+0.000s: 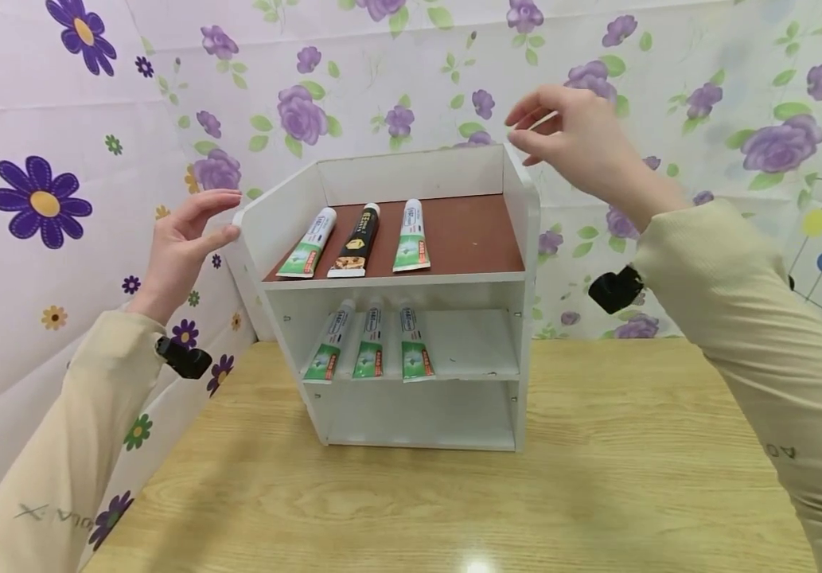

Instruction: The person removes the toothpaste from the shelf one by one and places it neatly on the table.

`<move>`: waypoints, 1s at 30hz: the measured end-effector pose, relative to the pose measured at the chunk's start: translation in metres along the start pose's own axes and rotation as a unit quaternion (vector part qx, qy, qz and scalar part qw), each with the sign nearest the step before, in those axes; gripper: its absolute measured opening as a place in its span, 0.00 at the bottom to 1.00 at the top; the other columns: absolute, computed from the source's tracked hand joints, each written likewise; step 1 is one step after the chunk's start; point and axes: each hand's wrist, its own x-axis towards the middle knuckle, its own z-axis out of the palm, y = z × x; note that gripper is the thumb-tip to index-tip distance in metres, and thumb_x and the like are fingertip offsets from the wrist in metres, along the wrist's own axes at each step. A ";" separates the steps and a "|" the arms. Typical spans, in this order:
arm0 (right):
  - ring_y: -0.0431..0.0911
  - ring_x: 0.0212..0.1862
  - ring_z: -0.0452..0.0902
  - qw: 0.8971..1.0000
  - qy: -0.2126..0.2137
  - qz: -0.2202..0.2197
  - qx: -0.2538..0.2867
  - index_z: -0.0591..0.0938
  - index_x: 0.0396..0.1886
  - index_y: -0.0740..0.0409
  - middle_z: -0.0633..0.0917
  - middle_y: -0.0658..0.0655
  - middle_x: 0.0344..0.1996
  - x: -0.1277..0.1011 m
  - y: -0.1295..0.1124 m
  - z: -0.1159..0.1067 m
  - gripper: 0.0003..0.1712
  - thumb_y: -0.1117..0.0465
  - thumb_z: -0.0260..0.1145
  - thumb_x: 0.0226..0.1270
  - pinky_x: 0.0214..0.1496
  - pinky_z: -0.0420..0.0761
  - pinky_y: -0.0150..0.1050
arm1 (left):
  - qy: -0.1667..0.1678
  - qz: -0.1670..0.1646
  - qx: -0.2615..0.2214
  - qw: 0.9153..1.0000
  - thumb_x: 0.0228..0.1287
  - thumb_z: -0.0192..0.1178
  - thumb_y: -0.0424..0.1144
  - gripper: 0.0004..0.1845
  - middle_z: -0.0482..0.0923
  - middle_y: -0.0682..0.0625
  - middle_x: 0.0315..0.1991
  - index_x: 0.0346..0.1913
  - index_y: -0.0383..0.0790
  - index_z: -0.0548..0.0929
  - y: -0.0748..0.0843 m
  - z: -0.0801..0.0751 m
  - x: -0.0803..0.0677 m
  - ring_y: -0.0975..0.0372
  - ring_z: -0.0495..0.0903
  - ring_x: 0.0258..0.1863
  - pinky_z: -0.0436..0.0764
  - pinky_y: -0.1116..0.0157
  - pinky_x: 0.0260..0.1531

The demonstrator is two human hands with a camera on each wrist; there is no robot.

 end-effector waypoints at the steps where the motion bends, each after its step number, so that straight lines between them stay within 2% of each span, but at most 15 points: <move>1: 0.41 0.32 0.77 1.000 -0.008 0.002 -0.008 0.78 0.44 0.54 0.78 0.50 0.40 0.001 -0.003 0.003 0.13 0.55 0.61 0.62 0.30 0.68 0.31 | 0.002 -0.005 -0.006 1.000 0.53 0.60 0.22 0.19 0.69 0.41 0.54 0.51 0.31 0.77 -0.002 0.000 0.001 0.54 0.64 0.57 0.61 0.62 0.55; 4: 0.41 0.31 0.78 1.000 -0.030 -0.002 -0.011 0.78 0.44 0.57 0.78 0.52 0.40 0.006 -0.010 0.011 0.13 0.56 0.61 0.62 0.29 0.70 0.30 | 0.001 -0.020 -0.031 0.999 0.53 0.61 0.23 0.18 0.69 0.41 0.55 0.50 0.32 0.78 -0.006 0.002 0.004 0.55 0.63 0.58 0.64 0.63 0.52; 7: 0.42 0.31 0.78 0.999 -0.052 -0.006 0.006 0.77 0.44 0.62 0.78 0.55 0.40 0.010 -0.015 0.020 0.14 0.58 0.61 0.62 0.36 0.73 0.31 | -0.015 -0.039 -0.073 0.996 0.54 0.60 0.23 0.17 0.69 0.40 0.55 0.49 0.30 0.78 -0.008 0.007 0.007 0.54 0.62 0.58 0.69 0.67 0.45; 11: 0.44 0.33 0.78 0.996 -0.076 0.001 0.038 0.77 0.43 0.64 0.76 0.57 0.40 0.014 -0.020 0.030 0.14 0.60 0.63 0.61 0.37 0.75 0.32 | -0.028 -0.056 -0.152 0.986 0.55 0.58 0.22 0.13 0.68 0.38 0.54 0.45 0.26 0.78 -0.011 0.012 0.010 0.52 0.62 0.58 0.70 0.67 0.40; 14: 0.45 0.35 0.78 0.994 -0.093 0.010 0.056 0.76 0.43 0.66 0.76 0.59 0.40 0.017 -0.023 0.037 0.14 0.62 0.63 0.60 0.36 0.76 0.33 | -0.022 -0.051 -0.189 0.980 0.55 0.57 0.20 0.11 0.69 0.37 0.53 0.43 0.26 0.79 -0.015 0.016 0.011 0.51 0.62 0.57 0.69 0.67 0.41; 19: 0.44 0.33 0.79 0.993 -0.111 0.017 0.047 0.77 0.43 0.68 0.78 0.61 0.40 0.020 -0.025 0.049 0.14 0.65 0.64 0.59 0.34 0.77 0.32 | -0.018 -0.047 -0.197 0.979 0.55 0.56 0.20 0.11 0.69 0.38 0.52 0.42 0.28 0.80 -0.018 0.015 0.010 0.51 0.63 0.55 0.68 0.68 0.37; 23: 0.42 0.33 0.79 0.990 -0.135 0.036 0.022 0.79 0.44 0.64 0.80 0.59 0.38 0.020 -0.027 0.059 0.15 0.61 0.66 0.58 0.36 0.75 0.32 | -0.015 -0.049 -0.200 0.978 0.55 0.56 0.20 0.12 0.70 0.38 0.52 0.42 0.29 0.80 -0.019 0.015 0.009 0.52 0.64 0.54 0.69 0.68 0.36; 26: 0.44 0.33 0.79 0.986 -0.152 0.060 0.045 0.79 0.43 0.64 0.81 0.60 0.37 0.021 -0.028 0.067 0.16 0.61 0.67 0.57 0.37 0.75 0.34 | -0.014 -0.049 -0.203 0.978 0.55 0.56 0.20 0.13 0.70 0.39 0.52 0.43 0.30 0.81 -0.020 0.014 0.009 0.52 0.63 0.56 0.69 0.67 0.39; 30: 0.48 0.30 0.80 0.978 -0.166 0.087 0.088 0.78 0.43 0.68 0.80 0.62 0.34 0.024 -0.027 0.080 0.15 0.66 0.65 0.57 0.37 0.77 0.38 | -0.017 -0.051 -0.201 0.978 0.54 0.56 0.20 0.14 0.69 0.39 0.53 0.43 0.31 0.81 -0.021 0.014 0.008 0.51 0.61 0.58 0.69 0.66 0.42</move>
